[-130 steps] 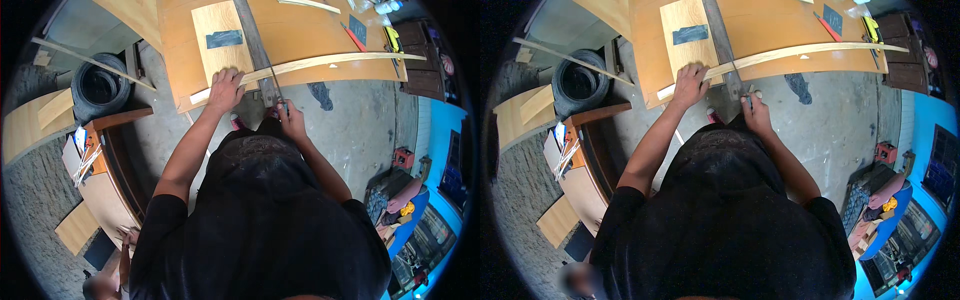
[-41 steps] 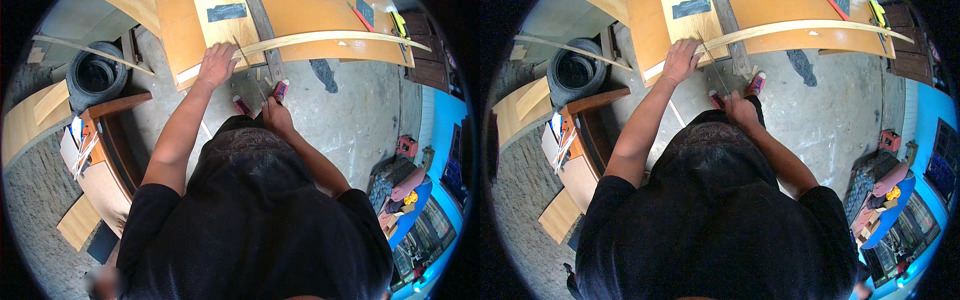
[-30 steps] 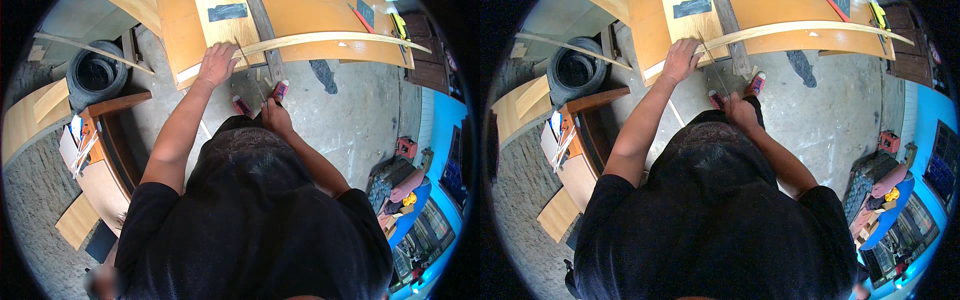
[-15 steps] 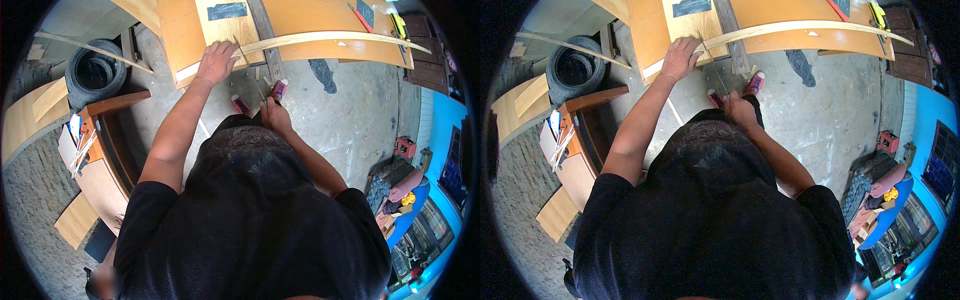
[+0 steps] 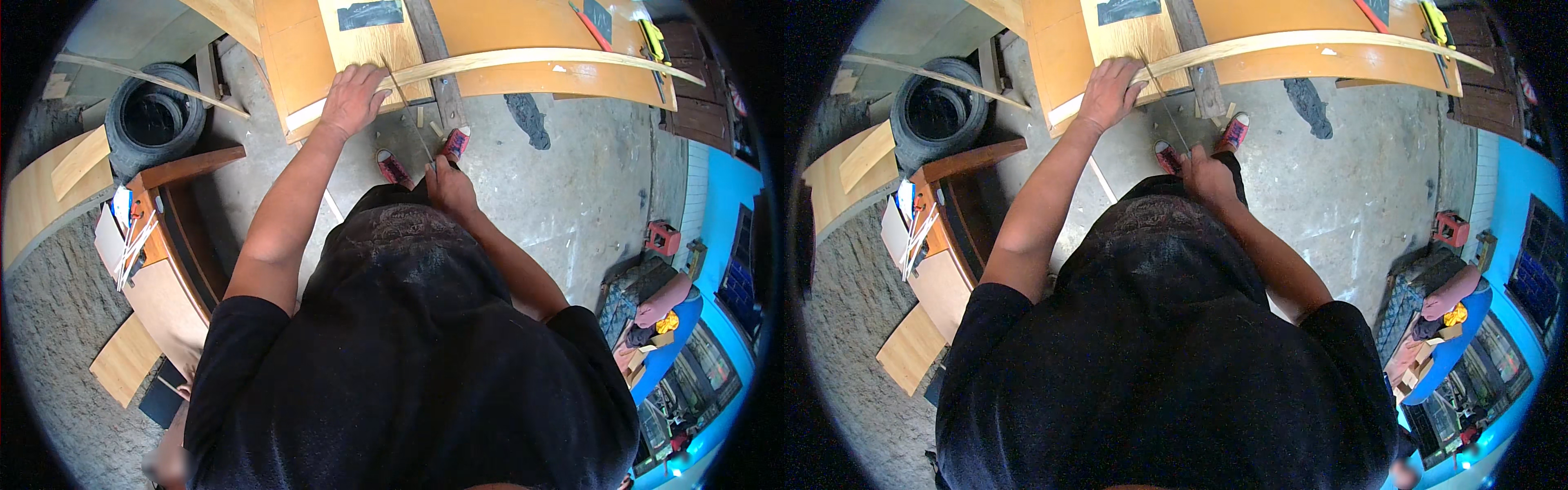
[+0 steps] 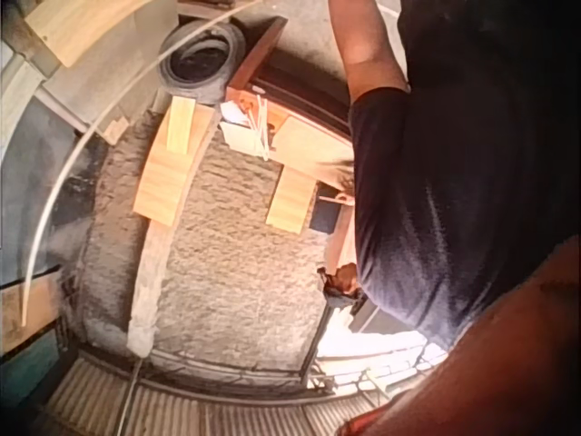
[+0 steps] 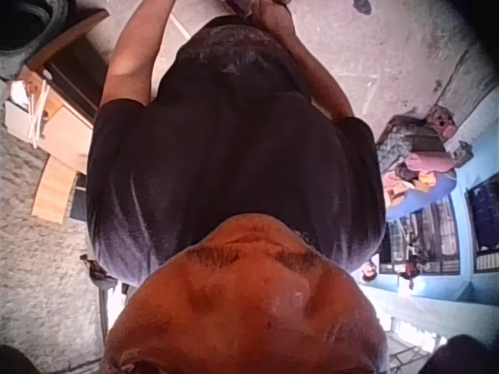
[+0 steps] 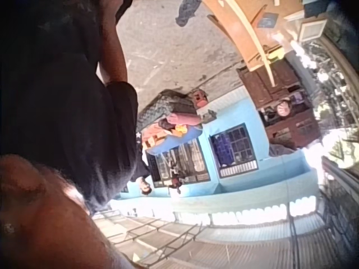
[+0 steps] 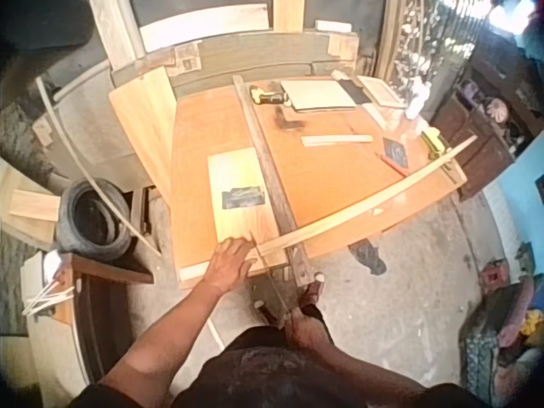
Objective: Measure, mark, and prepare wooden slats for a frame by sanding and cutting.
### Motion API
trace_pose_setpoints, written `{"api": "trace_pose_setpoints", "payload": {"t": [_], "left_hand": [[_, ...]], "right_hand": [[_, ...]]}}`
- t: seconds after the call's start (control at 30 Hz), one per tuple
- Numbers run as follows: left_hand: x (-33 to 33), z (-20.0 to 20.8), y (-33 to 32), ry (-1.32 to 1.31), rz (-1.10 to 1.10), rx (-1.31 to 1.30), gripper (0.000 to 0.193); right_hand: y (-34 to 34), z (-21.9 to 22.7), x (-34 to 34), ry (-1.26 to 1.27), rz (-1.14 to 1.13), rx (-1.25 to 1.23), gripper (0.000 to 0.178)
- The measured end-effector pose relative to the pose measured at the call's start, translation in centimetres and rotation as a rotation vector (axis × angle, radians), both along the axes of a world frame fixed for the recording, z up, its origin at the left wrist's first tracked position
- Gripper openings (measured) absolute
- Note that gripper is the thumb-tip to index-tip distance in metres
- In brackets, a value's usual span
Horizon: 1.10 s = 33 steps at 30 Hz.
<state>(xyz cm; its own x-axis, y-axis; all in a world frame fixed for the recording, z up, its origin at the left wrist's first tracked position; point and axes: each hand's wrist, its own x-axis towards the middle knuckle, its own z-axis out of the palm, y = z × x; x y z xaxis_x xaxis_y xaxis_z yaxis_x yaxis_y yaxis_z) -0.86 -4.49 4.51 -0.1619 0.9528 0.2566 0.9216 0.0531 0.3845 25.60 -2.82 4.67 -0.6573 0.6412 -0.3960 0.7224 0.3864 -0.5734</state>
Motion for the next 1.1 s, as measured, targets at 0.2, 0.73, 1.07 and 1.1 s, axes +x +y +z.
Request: {"api": "trace_pose_setpoints", "payload": {"t": [0.2, 0.73, 1.07, 1.1], "left_hand": [[-0.1, -0.1, 0.1, -0.012, -0.005, 0.001, 0.037], [0.0, 0.0, 0.1, -0.018, -0.001, 0.004, 0.036], [-0.2, -0.4, 0.2, 0.03, -0.004, 0.015, 0.037], [-0.1, -0.3, 0.2, 0.03, -0.011, 0.022, 0.037]], "right_hand": [[-0.3, -1.1, 0.8, 0.1, 0.018, 0.06, 0.025], [-0.3, -1.6, -0.2, 0.104, 0.001, 0.072, 0.025], [0.2, -0.8, -0.6, 0.034, -0.007, 0.038, 0.028], [0.3, -0.7, -0.7, 0.033, -0.018, 0.02, 0.032]]}}
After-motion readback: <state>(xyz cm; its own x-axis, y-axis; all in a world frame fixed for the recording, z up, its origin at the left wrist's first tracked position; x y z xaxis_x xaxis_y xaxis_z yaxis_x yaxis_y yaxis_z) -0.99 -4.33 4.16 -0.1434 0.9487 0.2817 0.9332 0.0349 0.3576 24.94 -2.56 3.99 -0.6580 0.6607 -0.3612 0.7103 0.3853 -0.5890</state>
